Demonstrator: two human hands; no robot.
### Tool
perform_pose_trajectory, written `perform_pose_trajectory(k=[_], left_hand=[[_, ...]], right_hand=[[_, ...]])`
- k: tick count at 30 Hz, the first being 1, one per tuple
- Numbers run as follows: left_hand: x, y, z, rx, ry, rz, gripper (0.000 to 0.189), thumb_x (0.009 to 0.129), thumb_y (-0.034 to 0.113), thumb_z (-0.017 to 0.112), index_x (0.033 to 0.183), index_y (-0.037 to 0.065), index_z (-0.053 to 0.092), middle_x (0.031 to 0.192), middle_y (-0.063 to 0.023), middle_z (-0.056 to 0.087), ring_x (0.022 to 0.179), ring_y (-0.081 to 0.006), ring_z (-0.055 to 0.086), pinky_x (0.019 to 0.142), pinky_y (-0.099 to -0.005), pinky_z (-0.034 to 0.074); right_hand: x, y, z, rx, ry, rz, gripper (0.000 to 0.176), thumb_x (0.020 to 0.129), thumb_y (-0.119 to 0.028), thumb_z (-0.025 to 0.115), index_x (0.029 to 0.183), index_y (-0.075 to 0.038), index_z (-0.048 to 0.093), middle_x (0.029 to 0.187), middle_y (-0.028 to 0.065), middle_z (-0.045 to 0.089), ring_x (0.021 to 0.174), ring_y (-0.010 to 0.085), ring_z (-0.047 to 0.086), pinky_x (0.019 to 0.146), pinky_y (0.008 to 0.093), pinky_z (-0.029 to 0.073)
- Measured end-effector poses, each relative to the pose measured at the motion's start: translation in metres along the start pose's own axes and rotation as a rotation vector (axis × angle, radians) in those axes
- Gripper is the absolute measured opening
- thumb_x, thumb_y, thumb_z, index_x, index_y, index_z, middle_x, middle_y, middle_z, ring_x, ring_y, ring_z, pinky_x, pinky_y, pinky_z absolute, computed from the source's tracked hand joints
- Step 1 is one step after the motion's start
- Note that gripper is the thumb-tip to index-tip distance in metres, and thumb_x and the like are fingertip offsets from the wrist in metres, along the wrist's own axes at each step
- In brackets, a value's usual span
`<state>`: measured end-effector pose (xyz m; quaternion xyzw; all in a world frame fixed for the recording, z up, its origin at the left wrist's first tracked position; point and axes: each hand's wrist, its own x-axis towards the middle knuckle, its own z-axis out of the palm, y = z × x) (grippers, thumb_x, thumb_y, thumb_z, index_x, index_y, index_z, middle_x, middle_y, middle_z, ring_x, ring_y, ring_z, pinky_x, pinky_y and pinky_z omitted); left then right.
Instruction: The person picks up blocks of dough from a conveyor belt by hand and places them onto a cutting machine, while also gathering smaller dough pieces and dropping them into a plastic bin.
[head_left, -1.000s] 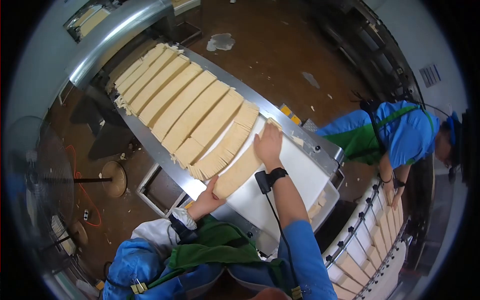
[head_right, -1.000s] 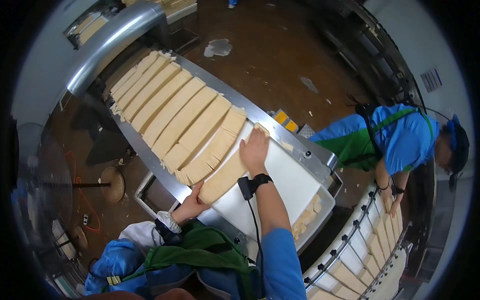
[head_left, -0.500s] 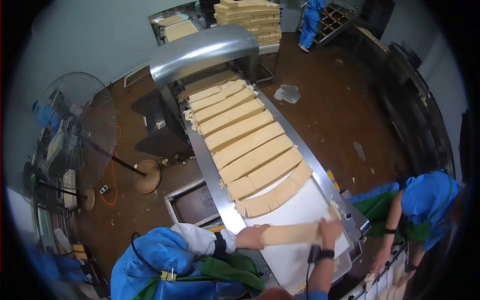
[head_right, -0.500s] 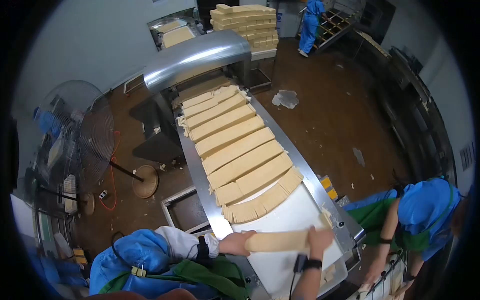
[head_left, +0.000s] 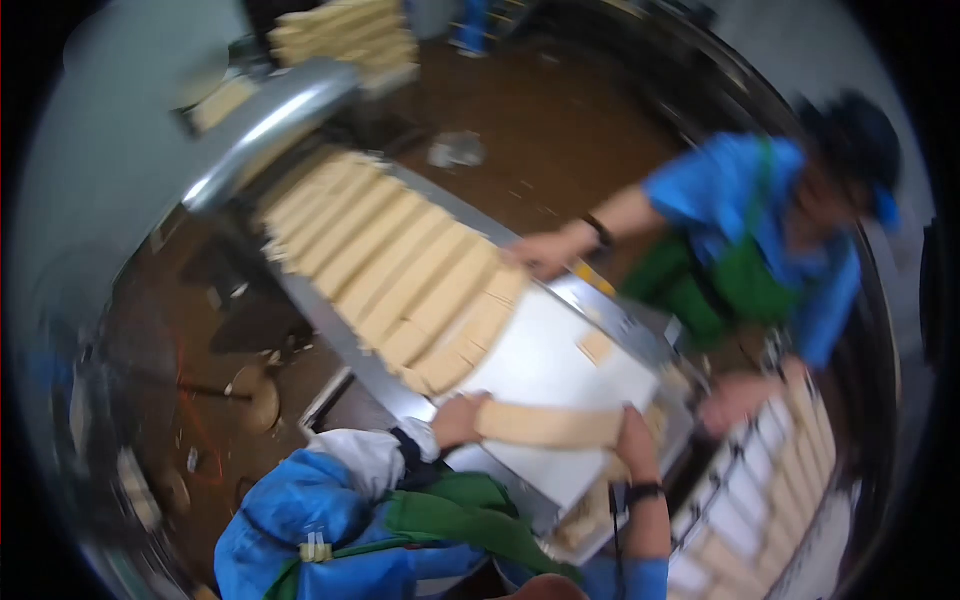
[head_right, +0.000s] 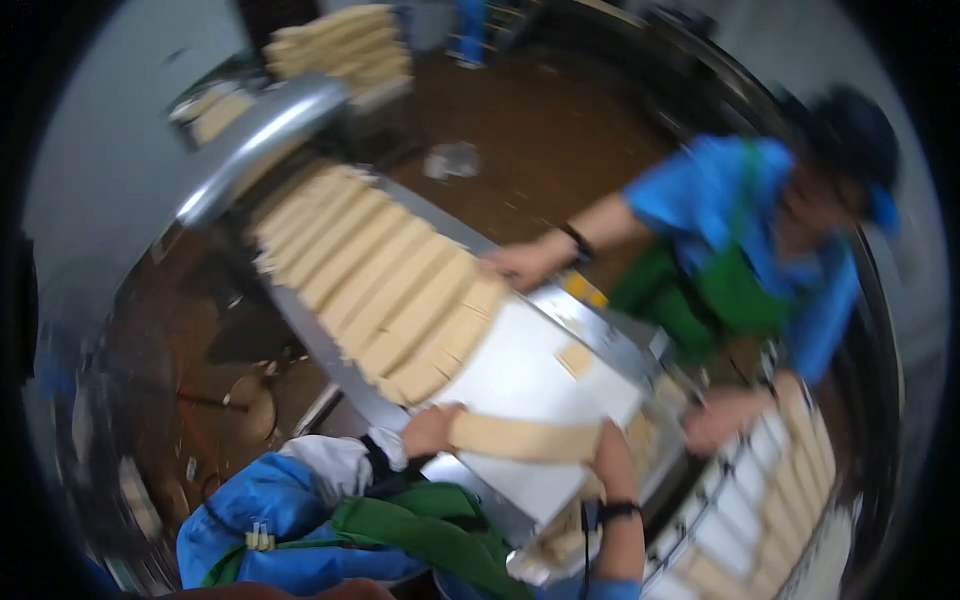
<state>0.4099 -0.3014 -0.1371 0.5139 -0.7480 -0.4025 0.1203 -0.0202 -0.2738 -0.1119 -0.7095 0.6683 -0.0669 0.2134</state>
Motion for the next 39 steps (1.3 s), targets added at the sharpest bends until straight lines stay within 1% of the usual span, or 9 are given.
perform_pose_trajectory(k=[3,7,10,15,26,32,33,36,39], left_hand=[[0.001,0.021,-0.007,0.119,-0.057,-0.087,0.085,0.060,0.034,0.095,0.133,0.009,0.060,0.104,-0.0223,0.074,0.098,-0.0419,0.072,0.086,-0.0507,0.058],[0.006,0.033,0.010,0.115,-0.066,0.006,0.096,0.055,0.034,0.098,0.136,0.010,0.053,0.110,-0.0219,0.073,0.103,-0.0436,0.071,0.088,-0.0498,0.058],[0.010,0.034,0.031,0.205,-0.075,-0.037,0.091,0.056,0.033,0.098,0.133,0.011,0.054,0.110,-0.0200,0.074,0.103,-0.0421,0.072,0.089,-0.0493,0.058],[0.013,0.059,0.056,0.121,-0.064,0.076,0.080,0.061,0.031,0.095,0.128,0.011,0.057,0.109,-0.0190,0.073,0.103,-0.0415,0.070,0.090,-0.0493,0.057],[-0.033,0.368,0.195,0.078,-0.318,0.563,0.077,0.066,0.031,0.091,0.134,0.015,0.057,0.111,-0.0213,0.066,0.106,-0.0431,0.063,0.091,-0.0498,0.055],[-0.064,0.450,0.282,0.186,-0.358,0.554,0.083,0.069,0.041,0.090,0.140,0.015,0.056,0.111,-0.0249,0.065,0.102,-0.0425,0.065,0.089,-0.0480,0.056],[-0.068,0.461,0.288,0.207,-0.342,0.558,0.084,0.069,0.042,0.090,0.140,0.014,0.056,0.111,-0.0254,0.065,0.101,-0.0425,0.065,0.089,-0.0481,0.056],[-0.072,0.481,0.304,0.240,-0.300,0.642,0.085,0.071,0.042,0.090,0.142,0.011,0.055,0.107,-0.0237,0.066,0.095,-0.0388,0.067,0.085,-0.0464,0.056],[-0.073,0.492,0.322,0.105,-0.402,0.614,0.080,0.079,0.037,0.087,0.145,0.008,0.051,0.101,-0.0190,0.066,0.085,-0.0300,0.069,0.076,-0.0403,0.057]], right_hand=[[-0.004,-0.008,0.008,0.088,0.110,-0.010,0.048,0.087,-0.022,0.075,0.125,0.001,0.057,0.121,0.0272,0.065,0.113,0.0471,0.061,0.097,0.0516,0.050],[-0.015,-0.042,0.005,-0.056,0.149,0.086,0.094,0.065,-0.018,0.088,0.150,-0.013,0.049,0.127,0.0292,0.063,0.121,0.0512,0.057,0.105,0.0524,0.048],[-0.023,-0.036,0.039,-0.009,0.369,0.124,0.050,0.081,-0.027,0.074,0.130,-0.020,0.066,0.113,0.0257,0.056,0.102,0.0440,0.061,0.084,0.0552,0.052],[-0.104,-0.043,0.016,-0.024,0.363,0.379,0.054,0.077,-0.021,0.077,0.130,-0.020,0.066,0.115,0.0269,0.055,0.101,0.0424,0.062,0.078,0.0521,0.054],[-0.432,0.100,-0.130,0.086,0.413,0.949,0.084,0.059,-0.015,0.091,0.136,-0.024,0.061,0.119,0.0276,0.057,0.111,0.0474,0.062,0.093,0.0514,0.056],[-0.516,0.220,-0.125,0.351,0.395,0.639,0.101,0.059,-0.009,0.090,0.149,-0.022,0.047,0.128,0.0280,0.059,0.110,0.0423,0.066,0.095,0.0436,0.056],[-0.531,0.232,-0.127,0.763,0.226,0.838,0.104,0.066,-0.017,0.088,0.155,-0.016,0.035,0.130,0.0275,0.059,0.116,0.0395,0.063,0.099,0.0398,0.054],[-0.545,0.270,-0.094,0.767,0.587,0.978,0.106,0.072,-0.028,0.086,0.158,-0.005,0.027,0.129,0.0278,0.061,0.122,0.0383,0.062,0.100,0.0406,0.052],[-0.542,0.256,-0.073,0.033,0.796,0.997,0.081,0.083,-0.034,0.081,0.143,0.006,0.045,0.119,0.0294,0.062,0.115,0.0417,0.062,0.097,0.0497,0.050]])
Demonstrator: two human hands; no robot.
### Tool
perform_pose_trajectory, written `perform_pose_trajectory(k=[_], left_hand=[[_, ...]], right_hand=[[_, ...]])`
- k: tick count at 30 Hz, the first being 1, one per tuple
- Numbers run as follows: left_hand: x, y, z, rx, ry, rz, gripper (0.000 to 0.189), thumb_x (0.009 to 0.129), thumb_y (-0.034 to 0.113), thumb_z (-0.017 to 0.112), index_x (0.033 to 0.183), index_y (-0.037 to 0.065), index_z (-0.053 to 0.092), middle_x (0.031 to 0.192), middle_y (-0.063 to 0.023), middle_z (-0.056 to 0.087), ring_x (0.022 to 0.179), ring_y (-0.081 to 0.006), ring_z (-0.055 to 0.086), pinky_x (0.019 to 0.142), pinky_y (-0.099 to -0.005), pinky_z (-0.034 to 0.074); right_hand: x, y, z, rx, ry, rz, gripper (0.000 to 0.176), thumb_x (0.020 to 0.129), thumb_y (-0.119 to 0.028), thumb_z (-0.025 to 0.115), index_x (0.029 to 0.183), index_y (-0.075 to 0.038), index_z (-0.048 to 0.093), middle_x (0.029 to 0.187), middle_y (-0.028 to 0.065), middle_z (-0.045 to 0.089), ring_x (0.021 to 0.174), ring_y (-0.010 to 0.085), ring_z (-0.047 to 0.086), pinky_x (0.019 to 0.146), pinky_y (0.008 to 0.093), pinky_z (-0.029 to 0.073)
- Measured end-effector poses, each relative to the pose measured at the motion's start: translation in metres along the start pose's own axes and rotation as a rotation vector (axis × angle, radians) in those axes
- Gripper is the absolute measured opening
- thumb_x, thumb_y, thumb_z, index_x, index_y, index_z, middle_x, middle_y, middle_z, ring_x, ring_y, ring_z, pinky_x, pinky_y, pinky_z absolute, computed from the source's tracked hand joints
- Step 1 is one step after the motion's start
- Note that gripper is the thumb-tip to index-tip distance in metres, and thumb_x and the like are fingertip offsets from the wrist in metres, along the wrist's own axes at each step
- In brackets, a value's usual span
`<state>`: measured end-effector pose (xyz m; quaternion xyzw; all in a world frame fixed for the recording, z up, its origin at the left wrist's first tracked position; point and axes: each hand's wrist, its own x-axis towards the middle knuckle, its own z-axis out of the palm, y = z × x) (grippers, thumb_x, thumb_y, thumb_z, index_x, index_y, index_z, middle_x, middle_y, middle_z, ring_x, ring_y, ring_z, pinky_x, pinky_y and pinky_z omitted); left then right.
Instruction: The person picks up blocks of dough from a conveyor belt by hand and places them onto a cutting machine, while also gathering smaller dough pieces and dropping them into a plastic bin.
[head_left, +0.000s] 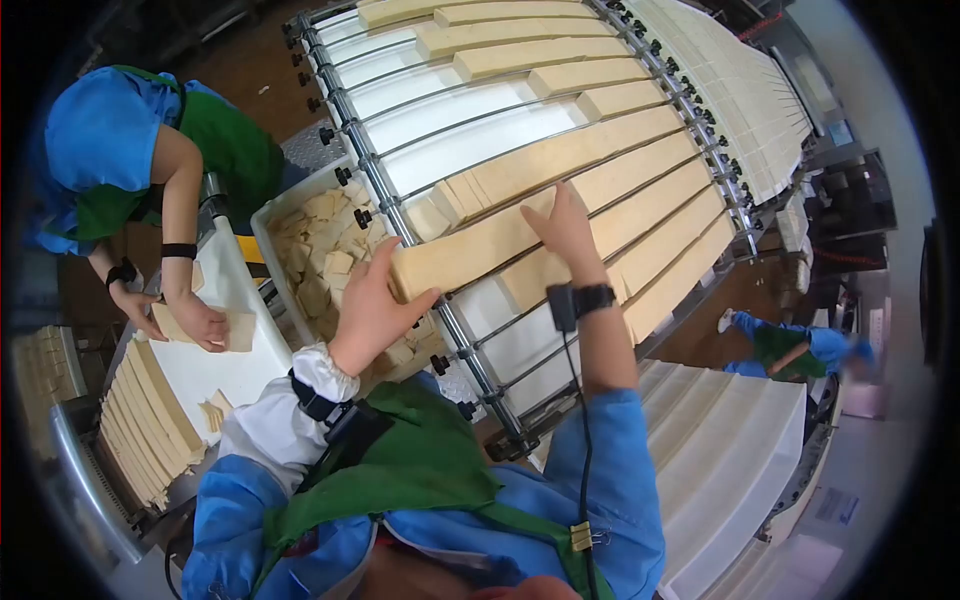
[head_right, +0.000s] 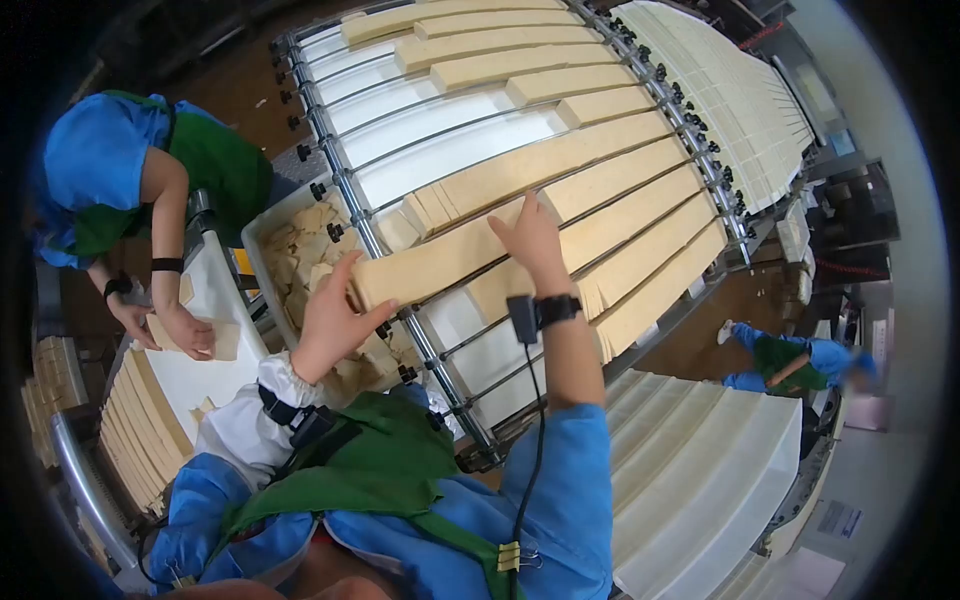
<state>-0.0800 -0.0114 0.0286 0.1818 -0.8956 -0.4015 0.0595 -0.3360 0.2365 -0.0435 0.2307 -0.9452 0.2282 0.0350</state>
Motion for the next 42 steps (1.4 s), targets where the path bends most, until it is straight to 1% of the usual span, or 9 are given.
perform_pose_trajectory(k=[2,6,12,22,28,31,33,38,42], left_hand=[[0.008,-0.003,0.021,-0.164,-0.030,-0.040,0.076,0.085,0.030,0.084,0.147,0.007,0.047,0.097,-0.0157,0.066,0.080,-0.0233,0.069,0.070,-0.0353,0.056],[0.018,-0.013,0.051,-0.332,-0.009,-0.127,0.070,0.092,0.019,0.079,0.150,0.005,0.042,0.095,-0.0121,0.067,0.076,-0.0151,0.068,0.064,-0.0289,0.053],[0.014,-0.030,0.056,-0.499,0.018,-0.148,0.063,0.093,0.015,0.074,0.146,0.006,0.042,0.100,-0.0139,0.069,0.077,-0.0182,0.071,0.068,-0.0323,0.056],[0.010,-0.061,0.064,-0.797,-0.045,-0.139,0.052,0.102,-0.001,0.060,0.149,0.009,0.039,0.118,-0.0107,0.068,0.091,-0.0097,0.064,0.075,-0.0235,0.052],[-0.013,-0.032,0.038,-0.923,0.051,-0.089,0.043,0.099,-0.004,0.059,0.140,0.006,0.050,0.104,-0.0062,0.068,0.079,-0.0054,0.060,0.067,-0.0218,0.047],[-0.039,-0.028,0.023,-0.517,-0.060,0.019,0.028,0.097,-0.003,0.061,0.124,0.003,0.065,0.089,-0.0009,0.064,0.069,-0.0033,0.054,0.060,-0.0221,0.043],[-0.047,-0.031,0.029,-0.566,-0.003,0.006,0.023,0.096,-0.002,0.062,0.116,0.003,0.071,0.081,0.0027,0.059,0.066,-0.0024,0.051,0.057,-0.0227,0.041],[-0.056,-0.047,0.017,-0.616,-0.081,-0.207,0.024,0.097,0.002,0.062,0.117,0.005,0.073,0.070,0.0042,0.055,0.064,-0.0026,0.048,0.055,-0.0240,0.040],[-0.057,-0.070,0.027,-0.559,-0.072,-0.185,0.029,0.094,0.009,0.064,0.122,0.007,0.073,0.082,-0.0066,0.068,0.066,-0.0112,0.060,0.061,-0.0310,0.051]], right_hand=[[-0.027,-0.031,0.001,-0.129,0.291,-0.203,0.051,0.087,-0.027,0.077,0.124,0.005,0.061,0.109,0.0273,0.062,0.104,0.0445,0.059,0.092,0.0524,0.048],[-0.096,-0.121,-0.010,0.153,0.149,-0.146,0.031,0.085,-0.021,0.076,0.103,0.003,0.067,0.099,0.0206,0.061,0.095,0.0393,0.057,0.085,0.0487,0.046],[-0.125,-0.165,0.018,0.206,0.169,-0.009,0.028,0.085,-0.023,0.076,0.092,0.003,0.068,0.099,0.0193,0.060,0.098,0.0381,0.055,0.086,0.0474,0.046],[-0.114,-0.183,0.041,0.384,0.143,-0.027,0.060,0.087,-0.027,0.078,0.128,0.009,0.052,0.110,0.0271,0.061,0.104,0.0455,0.058,0.092,0.0515,0.048],[-0.127,-0.182,0.029,0.470,0.087,-0.047,0.066,0.091,-0.022,0.075,0.141,0.010,0.046,0.125,0.0310,0.060,0.116,0.0487,0.058,0.100,0.0507,0.048],[-0.158,-0.186,-0.002,0.539,0.043,0.044,0.067,0.091,-0.019,0.073,0.144,0.009,0.044,0.130,0.0312,0.059,0.123,0.0488,0.056,0.105,0.0513,0.046],[-0.173,-0.174,-0.009,0.511,0.042,0.075,0.067,0.092,-0.017,0.071,0.147,0.009,0.043,0.134,0.0313,0.058,0.126,0.0484,0.055,0.108,0.0520,0.044],[-0.185,-0.103,0.021,0.170,0.040,0.033,0.061,0.093,-0.013,0.067,0.147,0.006,0.045,0.138,0.0332,0.056,0.129,0.0468,0.055,0.110,0.0516,0.044],[-0.170,-0.091,0.037,-0.328,-0.268,-0.002,0.065,0.092,-0.018,0.061,0.145,0.014,0.045,0.147,0.0337,0.049,0.137,0.0504,0.045,0.120,0.0555,0.030]])
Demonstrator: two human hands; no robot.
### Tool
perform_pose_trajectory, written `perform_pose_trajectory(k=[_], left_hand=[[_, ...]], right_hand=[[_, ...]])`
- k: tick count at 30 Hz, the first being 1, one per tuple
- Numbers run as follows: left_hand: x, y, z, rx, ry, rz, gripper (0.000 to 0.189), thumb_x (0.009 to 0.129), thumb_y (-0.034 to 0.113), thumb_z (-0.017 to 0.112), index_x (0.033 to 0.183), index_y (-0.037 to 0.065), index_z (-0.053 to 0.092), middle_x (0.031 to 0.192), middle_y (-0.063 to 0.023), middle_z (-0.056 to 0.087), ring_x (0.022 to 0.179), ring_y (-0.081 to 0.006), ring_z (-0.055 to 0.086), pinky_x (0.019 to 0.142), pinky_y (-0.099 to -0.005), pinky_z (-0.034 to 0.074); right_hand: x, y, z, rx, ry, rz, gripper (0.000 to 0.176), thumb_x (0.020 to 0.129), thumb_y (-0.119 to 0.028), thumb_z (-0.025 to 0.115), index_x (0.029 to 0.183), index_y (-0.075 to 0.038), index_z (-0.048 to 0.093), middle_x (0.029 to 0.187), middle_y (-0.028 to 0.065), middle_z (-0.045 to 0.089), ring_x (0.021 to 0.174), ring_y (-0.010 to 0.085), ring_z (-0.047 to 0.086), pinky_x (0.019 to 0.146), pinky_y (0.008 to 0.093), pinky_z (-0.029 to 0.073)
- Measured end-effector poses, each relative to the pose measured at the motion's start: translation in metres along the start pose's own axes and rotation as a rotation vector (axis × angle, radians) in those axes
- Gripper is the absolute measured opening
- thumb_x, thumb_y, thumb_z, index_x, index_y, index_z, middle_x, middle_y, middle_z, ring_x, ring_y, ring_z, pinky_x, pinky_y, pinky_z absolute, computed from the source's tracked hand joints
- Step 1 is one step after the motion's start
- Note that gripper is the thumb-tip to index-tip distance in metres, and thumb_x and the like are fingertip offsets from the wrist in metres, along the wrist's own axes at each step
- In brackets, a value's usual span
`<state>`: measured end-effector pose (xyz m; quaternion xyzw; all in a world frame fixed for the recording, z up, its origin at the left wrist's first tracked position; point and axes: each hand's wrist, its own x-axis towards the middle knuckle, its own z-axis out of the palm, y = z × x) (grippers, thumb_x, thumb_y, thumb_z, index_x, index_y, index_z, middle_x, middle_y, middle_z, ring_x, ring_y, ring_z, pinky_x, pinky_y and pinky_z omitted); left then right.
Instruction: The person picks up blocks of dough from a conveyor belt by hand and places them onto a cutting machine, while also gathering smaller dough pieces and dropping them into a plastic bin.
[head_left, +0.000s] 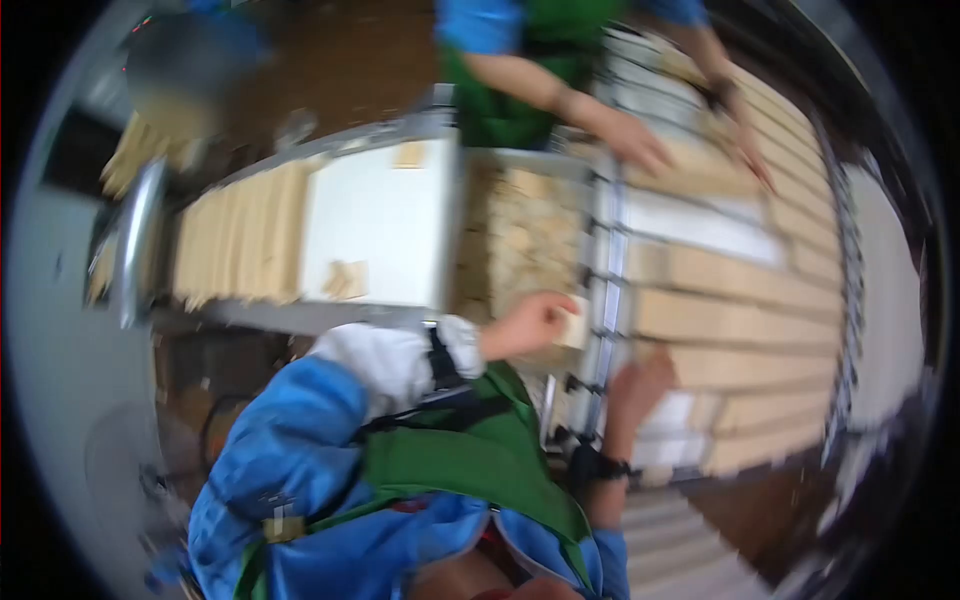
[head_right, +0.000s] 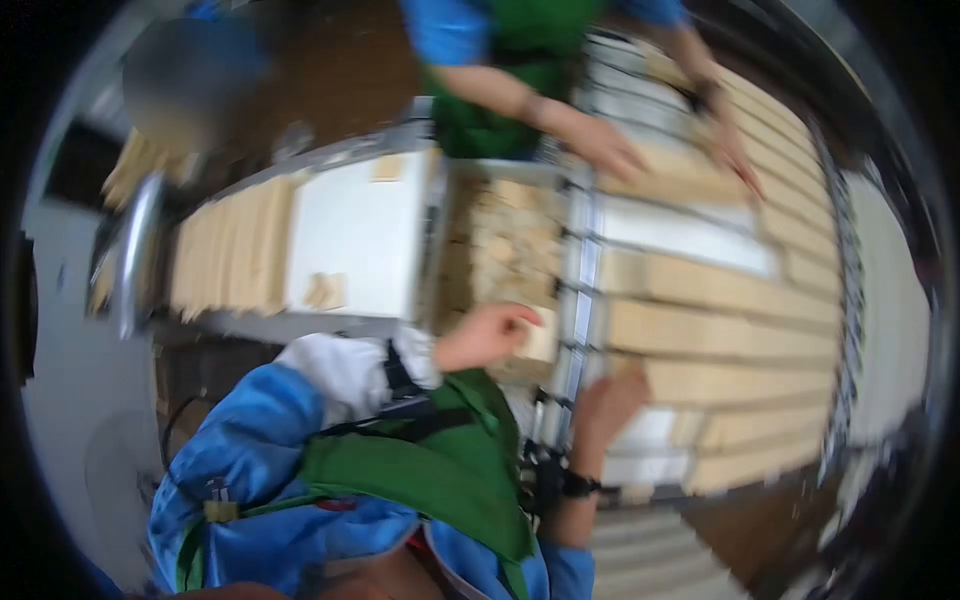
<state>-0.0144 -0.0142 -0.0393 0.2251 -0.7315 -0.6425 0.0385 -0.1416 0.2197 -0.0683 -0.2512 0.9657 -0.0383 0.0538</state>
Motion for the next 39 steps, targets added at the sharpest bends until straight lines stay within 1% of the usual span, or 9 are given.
perform_pose_trajectory(k=[3,8,12,16,21,24,30,34,39], left_hand=[[0.005,-0.037,-0.010,0.332,0.114,0.187,0.038,0.094,0.022,0.070,0.129,0.007,0.069,0.128,-0.0222,0.065,0.103,-0.0319,0.068,0.084,-0.0403,0.058],[-0.039,-0.047,-0.095,0.235,0.198,0.053,0.044,0.092,0.024,0.073,0.131,0.006,0.067,0.122,-0.0205,0.065,0.104,-0.0305,0.069,0.085,-0.0372,0.060],[-0.105,-0.111,-0.178,0.136,0.659,-0.122,0.040,0.090,0.023,0.077,0.125,0.008,0.067,0.099,-0.0120,0.065,0.085,-0.0198,0.068,0.072,-0.0340,0.058],[-0.187,-0.191,-0.256,-0.012,1.217,-0.385,0.054,0.080,0.009,0.073,0.132,0.005,0.057,0.079,-0.0100,0.061,0.071,-0.0225,0.062,0.065,-0.0371,0.052],[-0.251,-0.266,-0.316,0.424,1.572,-0.539,0.070,0.075,0.006,0.075,0.142,0.002,0.052,0.091,-0.0093,0.060,0.074,-0.0178,0.059,0.063,-0.0337,0.050],[-0.265,-0.244,-0.344,0.045,1.399,-0.597,0.079,0.076,0.006,0.076,0.149,0.003,0.047,0.095,-0.0097,0.061,0.079,-0.0177,0.061,0.068,-0.0328,0.053],[-0.286,-0.263,-0.365,-0.290,1.177,-0.542,0.080,0.077,0.013,0.079,0.150,0.002,0.047,0.090,-0.0093,0.066,0.077,-0.0184,0.066,0.070,-0.0317,0.055],[-0.295,-0.255,-0.379,-0.306,1.082,-0.546,0.081,0.077,0.017,0.081,0.150,0.002,0.049,0.085,-0.0083,0.067,0.074,-0.0184,0.067,0.069,-0.0319,0.055],[-0.298,-0.242,-0.389,-0.361,0.982,-0.632,0.078,0.079,0.020,0.081,0.150,0.008,0.049,0.083,-0.0089,0.069,0.075,-0.0206,0.069,0.070,-0.0343,0.056]], right_hand=[[0.010,-0.017,-0.011,-0.057,0.276,0.032,0.088,0.089,-0.034,0.075,0.156,0.006,0.035,0.159,0.0294,0.040,0.144,0.0483,0.039,0.120,0.0550,0.030],[0.037,0.025,0.018,-0.257,0.241,0.160,0.103,0.088,-0.047,0.078,0.163,0.001,0.025,0.166,0.0251,0.032,0.149,0.0475,0.034,0.121,0.0570,0.031],[0.036,-0.032,-0.020,-0.476,0.140,0.275,0.094,0.087,-0.029,0.076,0.162,0.001,0.027,0.160,0.0293,0.038,0.148,0.0492,0.035,0.118,0.0613,0.032],[0.053,-0.103,-0.009,0.020,0.582,-0.494,0.075,0.081,-0.009,0.065,0.151,0.004,0.041,0.152,0.0303,0.045,0.144,0.0497,0.040,0.118,0.0605,0.032],[0.036,-0.371,0.026,0.474,0.041,-0.908,0.057,0.087,-0.007,0.069,0.142,0.001,0.054,0.146,0.0258,0.054,0.144,0.0449,0.044,0.120,0.0535,0.035],[0.026,-0.534,0.060,0.636,-0.137,-1.210,0.053,0.093,-0.008,0.065,0.143,0.004,0.053,0.146,0.0294,0.052,0.141,0.0480,0.044,0.118,0.0535,0.037],[0.031,-0.763,0.149,0.415,-0.158,-1.290,0.062,0.096,-0.022,0.065,0.148,0.008,0.047,0.156,0.0283,0.045,0.150,0.0431,0.036,0.126,0.0491,0.028],[0.031,-0.788,0.192,0.223,-0.042,-1.247,0.068,0.100,-0.034,0.061,0.150,0.008,0.045,0.161,0.0259,0.040,0.154,0.0396,0.031,0.129,0.0476,0.019],[0.021,-0.800,0.171,0.167,0.028,-1.187,0.065,0.089,-0.036,0.068,0.135,0.009,0.057,0.136,0.0230,0.057,0.132,0.0375,0.049,0.116,0.0498,0.033]])
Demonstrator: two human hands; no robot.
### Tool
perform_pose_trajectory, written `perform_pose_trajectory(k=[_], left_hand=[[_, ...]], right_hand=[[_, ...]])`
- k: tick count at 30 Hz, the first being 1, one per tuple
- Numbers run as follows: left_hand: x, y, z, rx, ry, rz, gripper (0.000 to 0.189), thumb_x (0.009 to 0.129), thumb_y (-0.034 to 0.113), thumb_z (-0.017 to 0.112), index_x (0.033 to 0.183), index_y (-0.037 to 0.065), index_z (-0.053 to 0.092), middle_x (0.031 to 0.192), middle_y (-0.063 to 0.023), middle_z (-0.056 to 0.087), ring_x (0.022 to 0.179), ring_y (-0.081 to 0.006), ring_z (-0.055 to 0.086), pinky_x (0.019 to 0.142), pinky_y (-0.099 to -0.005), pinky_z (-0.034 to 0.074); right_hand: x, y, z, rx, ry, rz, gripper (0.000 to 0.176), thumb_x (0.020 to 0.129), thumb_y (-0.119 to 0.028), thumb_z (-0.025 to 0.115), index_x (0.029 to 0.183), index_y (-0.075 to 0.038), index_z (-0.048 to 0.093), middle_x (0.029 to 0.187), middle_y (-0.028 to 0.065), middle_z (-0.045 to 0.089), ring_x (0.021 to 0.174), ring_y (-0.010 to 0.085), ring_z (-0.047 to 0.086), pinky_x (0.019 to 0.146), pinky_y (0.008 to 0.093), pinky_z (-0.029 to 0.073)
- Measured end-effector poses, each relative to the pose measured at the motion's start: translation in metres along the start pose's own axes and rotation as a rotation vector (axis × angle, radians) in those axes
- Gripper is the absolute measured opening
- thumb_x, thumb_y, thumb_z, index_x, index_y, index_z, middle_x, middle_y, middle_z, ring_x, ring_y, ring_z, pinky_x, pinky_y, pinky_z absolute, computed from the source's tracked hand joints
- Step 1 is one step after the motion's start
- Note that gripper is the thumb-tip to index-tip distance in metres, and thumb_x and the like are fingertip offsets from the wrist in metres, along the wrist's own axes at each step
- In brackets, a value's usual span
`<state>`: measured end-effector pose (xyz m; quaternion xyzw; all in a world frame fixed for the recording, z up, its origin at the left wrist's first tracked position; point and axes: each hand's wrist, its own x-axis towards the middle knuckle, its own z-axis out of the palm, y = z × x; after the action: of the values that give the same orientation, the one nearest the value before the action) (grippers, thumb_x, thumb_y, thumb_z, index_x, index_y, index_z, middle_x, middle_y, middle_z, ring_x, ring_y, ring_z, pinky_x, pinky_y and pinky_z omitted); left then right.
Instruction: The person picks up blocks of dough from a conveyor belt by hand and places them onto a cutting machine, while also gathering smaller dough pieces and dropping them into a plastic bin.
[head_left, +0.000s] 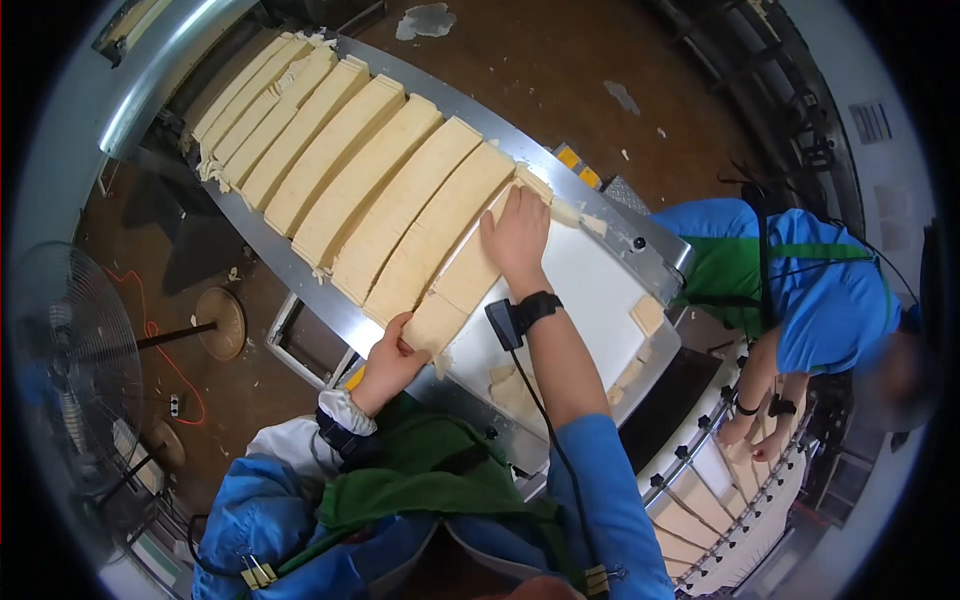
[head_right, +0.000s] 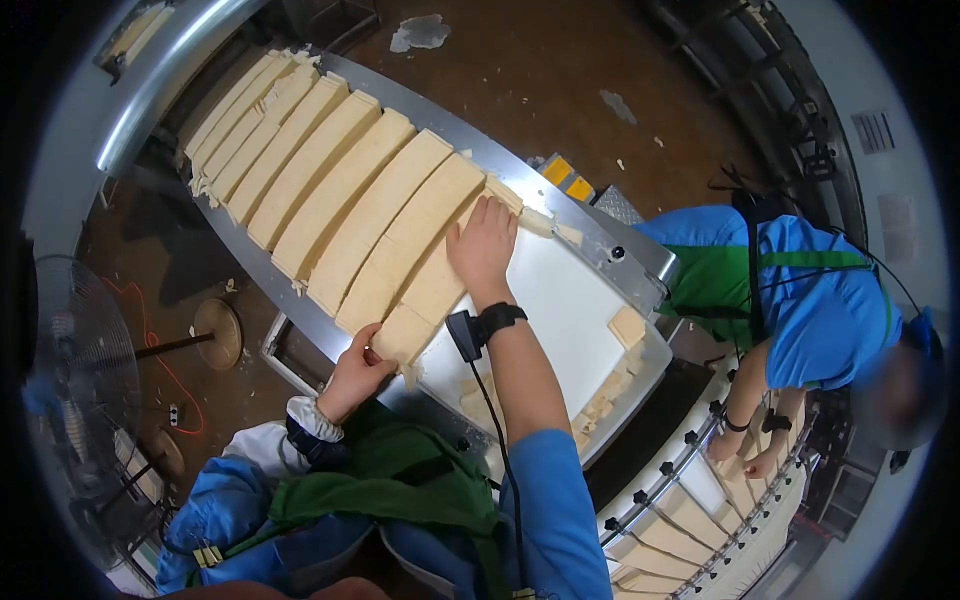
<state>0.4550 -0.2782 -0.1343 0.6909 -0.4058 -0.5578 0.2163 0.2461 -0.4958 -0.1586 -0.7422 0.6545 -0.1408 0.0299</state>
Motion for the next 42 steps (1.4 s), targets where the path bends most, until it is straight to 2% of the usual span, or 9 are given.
perform_pose_trajectory(k=[7,14,19,22,28,31,38,40,42], left_hand=[[0.000,0.023,0.008,0.128,-0.013,-0.007,0.076,0.081,0.027,0.080,0.147,0.010,0.049,0.087,-0.0145,0.072,0.081,-0.0312,0.072,0.075,-0.0405,0.057],[0.010,0.025,0.040,0.167,-0.104,0.235,0.050,0.090,0.020,0.075,0.137,0.010,0.062,0.082,-0.0129,0.065,0.072,-0.0275,0.065,0.070,-0.0393,0.054],[0.028,0.015,0.054,-0.043,-0.042,0.352,0.044,0.091,0.007,0.070,0.134,0.008,0.064,0.078,-0.0136,0.061,0.066,-0.0272,0.061,0.064,-0.0404,0.051],[0.021,0.014,0.046,0.163,0.086,0.325,0.043,0.093,0.007,0.069,0.136,0.008,0.061,0.075,-0.0111,0.061,0.066,-0.0238,0.062,0.062,-0.0366,0.050],[-0.009,0.040,0.041,0.709,0.131,0.485,0.071,0.077,0.005,0.068,0.145,0.005,0.051,0.094,-0.0260,0.067,0.087,-0.0455,0.067,0.078,-0.0505,0.057],[-0.014,0.065,0.061,0.530,-0.153,0.348,0.091,0.074,0.017,0.078,0.156,0.010,0.040,0.101,-0.0299,0.066,0.096,-0.0489,0.066,0.086,-0.0530,0.055],[0.017,0.065,0.117,0.728,-0.049,0.404,0.085,0.069,0.036,0.091,0.142,0.021,0.049,0.097,-0.0286,0.067,0.095,-0.0476,0.068,0.085,-0.0518,0.057],[0.005,0.089,0.124,0.895,-0.019,0.348,0.084,0.069,0.036,0.091,0.141,0.020,0.051,0.102,-0.0247,0.071,0.097,-0.0445,0.070,0.085,-0.0519,0.057],[0.016,0.079,0.138,0.875,-0.064,0.340,0.083,0.067,0.036,0.093,0.139,0.019,0.053,0.108,-0.0208,0.073,0.102,-0.0417,0.071,0.085,-0.0515,0.057]], right_hand=[[0.033,-0.005,-0.011,-0.143,-0.094,0.226,0.054,0.070,-0.037,0.075,0.108,-0.001,0.063,0.116,0.0188,0.061,0.115,0.0365,0.055,0.102,0.0510,0.040],[-0.058,0.107,-0.091,-0.293,-0.320,0.650,0.079,0.074,-0.056,0.078,0.119,0.007,0.064,0.119,0.0239,0.068,0.116,0.0383,0.066,0.100,0.0492,0.051],[-0.153,0.183,-0.131,0.288,-0.240,0.806,0.079,0.078,-0.035,0.081,0.140,0.005,0.055,0.119,0.0215,0.068,0.103,0.0344,0.070,0.089,0.0423,0.058],[-0.171,0.190,-0.138,0.638,-0.198,0.693,0.094,0.073,-0.020,0.084,0.156,-0.004,0.042,0.124,0.0213,0.064,0.105,0.0343,0.067,0.094,0.0396,0.056],[-0.169,0.194,-0.156,0.425,-0.377,0.220,0.116,0.057,-0.004,0.086,0.161,-0.021,0.036,0.124,0.0242,0.060,0.116,0.0442,0.060,0.100,0.0416,0.054],[-0.163,0.169,-0.167,0.287,-0.505,0.336,0.109,0.058,-0.004,0.085,0.155,-0.031,0.043,0.116,0.0245,0.059,0.112,0.0478,0.061,0.098,0.0459,0.054],[-0.194,0.163,-0.166,0.052,-0.412,0.439,0.077,0.072,-0.012,0.081,0.143,-0.028,0.057,0.120,0.0286,0.062,0.110,0.0486,0.063,0.094,0.0504,0.055],[-0.211,0.184,-0.139,0.043,-0.201,0.215,0.082,0.063,-0.019,0.088,0.140,-0.025,0.059,0.116,0.0226,0.068,0.112,0.0450,0.064,0.093,0.0500,0.056],[-0.216,0.185,-0.124,0.032,-0.261,0.333,0.064,0.078,-0.023,0.079,0.140,-0.024,0.060,0.111,0.0198,0.073,0.110,0.0433,0.066,0.089,0.0519,0.057]])
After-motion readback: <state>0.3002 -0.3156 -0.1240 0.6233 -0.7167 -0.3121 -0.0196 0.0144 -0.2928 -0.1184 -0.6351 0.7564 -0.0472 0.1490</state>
